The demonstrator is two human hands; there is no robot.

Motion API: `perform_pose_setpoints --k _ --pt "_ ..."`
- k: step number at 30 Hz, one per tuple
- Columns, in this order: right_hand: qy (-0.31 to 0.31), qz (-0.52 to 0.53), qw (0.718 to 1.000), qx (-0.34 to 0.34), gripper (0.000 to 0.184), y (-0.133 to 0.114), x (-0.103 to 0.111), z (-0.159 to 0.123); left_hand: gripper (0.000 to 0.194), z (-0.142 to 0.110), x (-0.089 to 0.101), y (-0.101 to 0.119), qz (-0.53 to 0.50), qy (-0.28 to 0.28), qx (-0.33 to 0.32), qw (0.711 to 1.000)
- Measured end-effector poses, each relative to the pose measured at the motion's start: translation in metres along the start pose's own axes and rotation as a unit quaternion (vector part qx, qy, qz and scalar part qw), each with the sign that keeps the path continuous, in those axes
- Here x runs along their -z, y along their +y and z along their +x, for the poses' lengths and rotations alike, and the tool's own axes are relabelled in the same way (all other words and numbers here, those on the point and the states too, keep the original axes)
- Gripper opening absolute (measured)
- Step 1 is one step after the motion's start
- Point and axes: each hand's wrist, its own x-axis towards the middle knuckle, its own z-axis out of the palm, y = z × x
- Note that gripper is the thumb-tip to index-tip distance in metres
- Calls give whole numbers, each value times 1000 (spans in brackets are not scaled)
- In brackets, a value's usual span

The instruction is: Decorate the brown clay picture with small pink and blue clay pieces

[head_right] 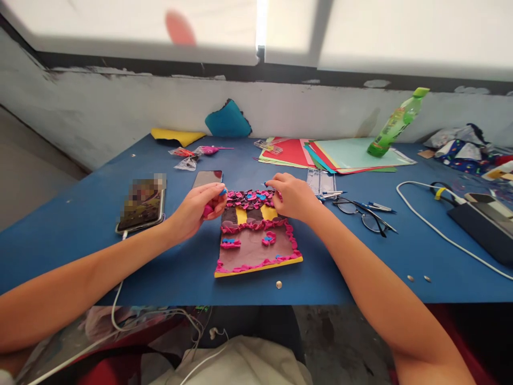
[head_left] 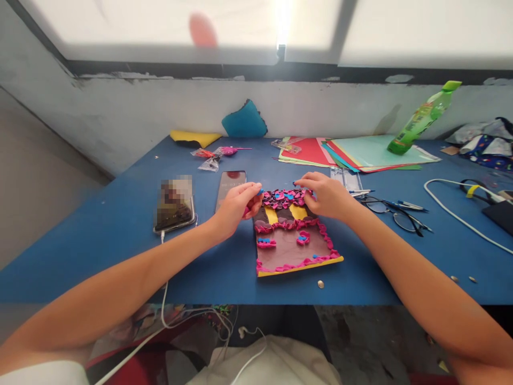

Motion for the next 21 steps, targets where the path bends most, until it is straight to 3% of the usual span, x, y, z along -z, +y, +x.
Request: perform_pose_setpoints --k 3,11,16,21 --pt "-68 -101 992 -23 41 -9 4 -2 26 0 0 0 -4 -2 3 1000" --pt "-164 -179 969 -37 41 -26 3 -3 29 1 -1 -1 -5 -9 -2 1000" --pt "-173 -179 968 -29 40 -26 -3 -4 29 0 0 -2 -3 -8 2 1000" --pt "-132 -171 975 -49 39 -24 -6 -4 29 0 -1 -2 0 -11 0 1000"
